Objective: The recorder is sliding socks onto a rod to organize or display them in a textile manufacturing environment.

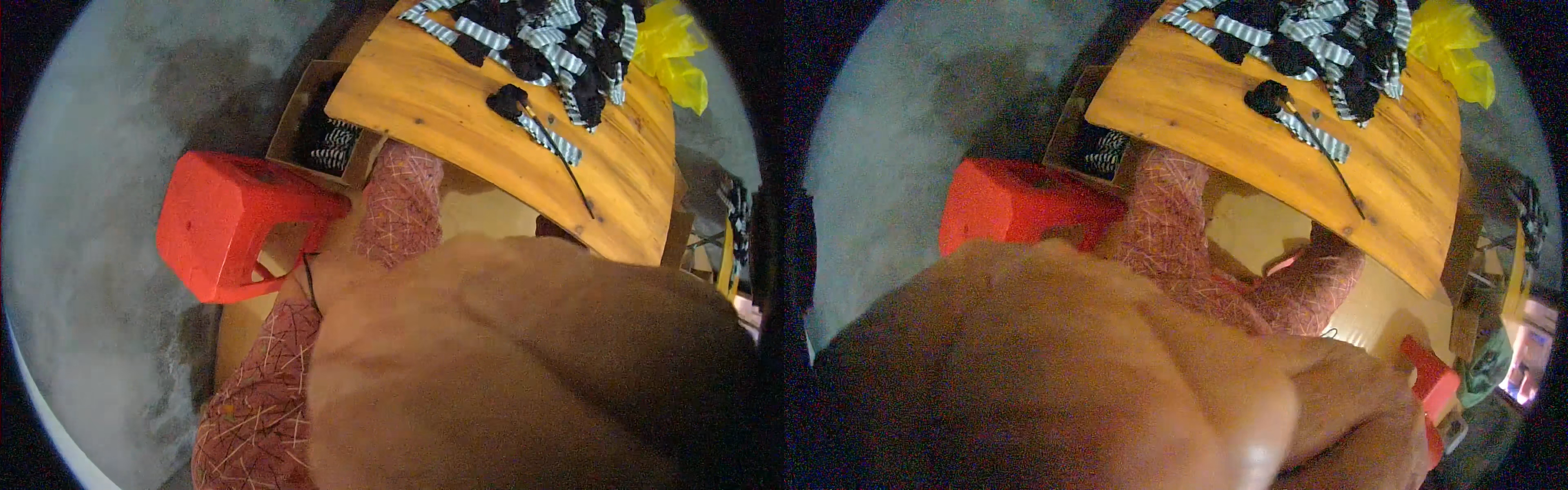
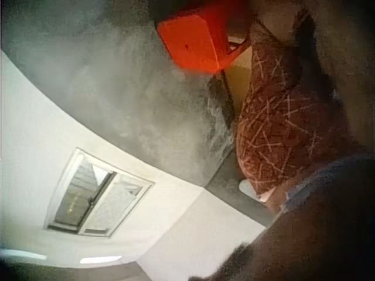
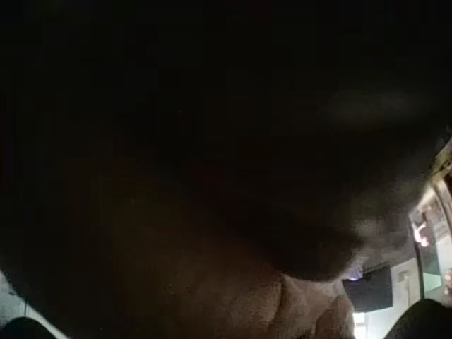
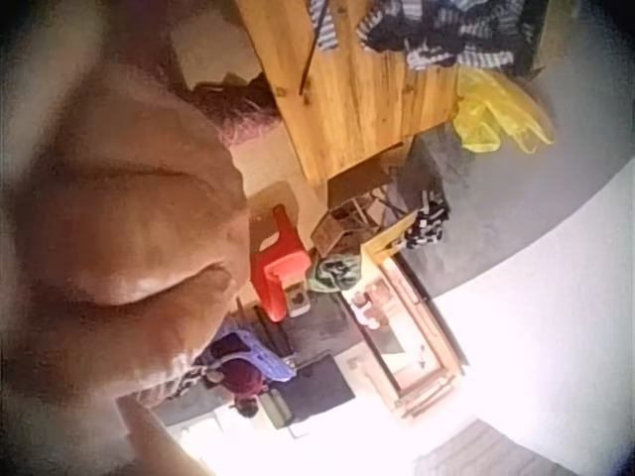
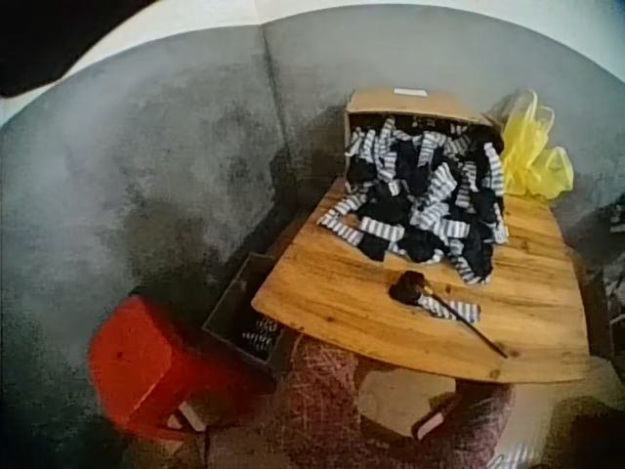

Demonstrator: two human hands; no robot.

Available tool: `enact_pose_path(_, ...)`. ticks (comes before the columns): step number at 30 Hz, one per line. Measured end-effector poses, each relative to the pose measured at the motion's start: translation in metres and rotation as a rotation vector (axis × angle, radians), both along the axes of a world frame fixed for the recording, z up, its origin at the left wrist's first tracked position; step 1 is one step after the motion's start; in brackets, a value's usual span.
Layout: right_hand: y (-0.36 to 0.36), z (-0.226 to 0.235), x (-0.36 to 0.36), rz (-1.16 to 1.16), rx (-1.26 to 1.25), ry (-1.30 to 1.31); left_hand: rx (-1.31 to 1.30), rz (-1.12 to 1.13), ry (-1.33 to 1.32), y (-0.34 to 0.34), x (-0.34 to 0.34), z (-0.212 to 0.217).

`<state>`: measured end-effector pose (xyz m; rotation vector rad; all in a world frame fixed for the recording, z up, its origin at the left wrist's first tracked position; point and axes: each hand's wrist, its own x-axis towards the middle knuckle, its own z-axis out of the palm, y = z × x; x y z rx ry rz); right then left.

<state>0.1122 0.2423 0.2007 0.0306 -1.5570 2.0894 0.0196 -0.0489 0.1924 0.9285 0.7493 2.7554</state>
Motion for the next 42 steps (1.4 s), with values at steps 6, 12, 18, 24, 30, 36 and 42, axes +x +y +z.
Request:
enact_pose_path(6,-0.127,0.017,-0.042,-0.037,0.011,-0.027,0.019,-0.001,0.038,-0.021,0.003,-0.003)
enact_pose_path(12,-0.286,0.028,-0.122,-0.122,0.027,-0.001,0.048,-0.049,0.126,-0.008,-0.006,0.000)
enact_pose_path(18,-0.177,0.005,-0.048,-0.141,0.061,0.015,-0.017,-0.014,0.104,0.023,-0.046,-0.012)
enact_pose_path(24,-0.161,-0.027,-0.059,-0.212,0.004,0.009,-0.220,0.159,-0.004,0.019,-0.042,-0.023)
enact_pose_path(30,-0.160,-0.046,-0.068,-0.309,0.384,-0.019,-0.666,0.455,0.384,0.017,-0.046,-0.023)
enact_pose_path(36,-0.144,-0.048,-0.068,-0.236,0.632,0.096,-0.744,0.268,0.434,0.011,-0.054,-0.028)
enact_pose_path(42,-0.145,-0.054,-0.067,-0.349,0.868,-0.025,-0.714,0.032,0.399,0.011,-0.045,-0.036)
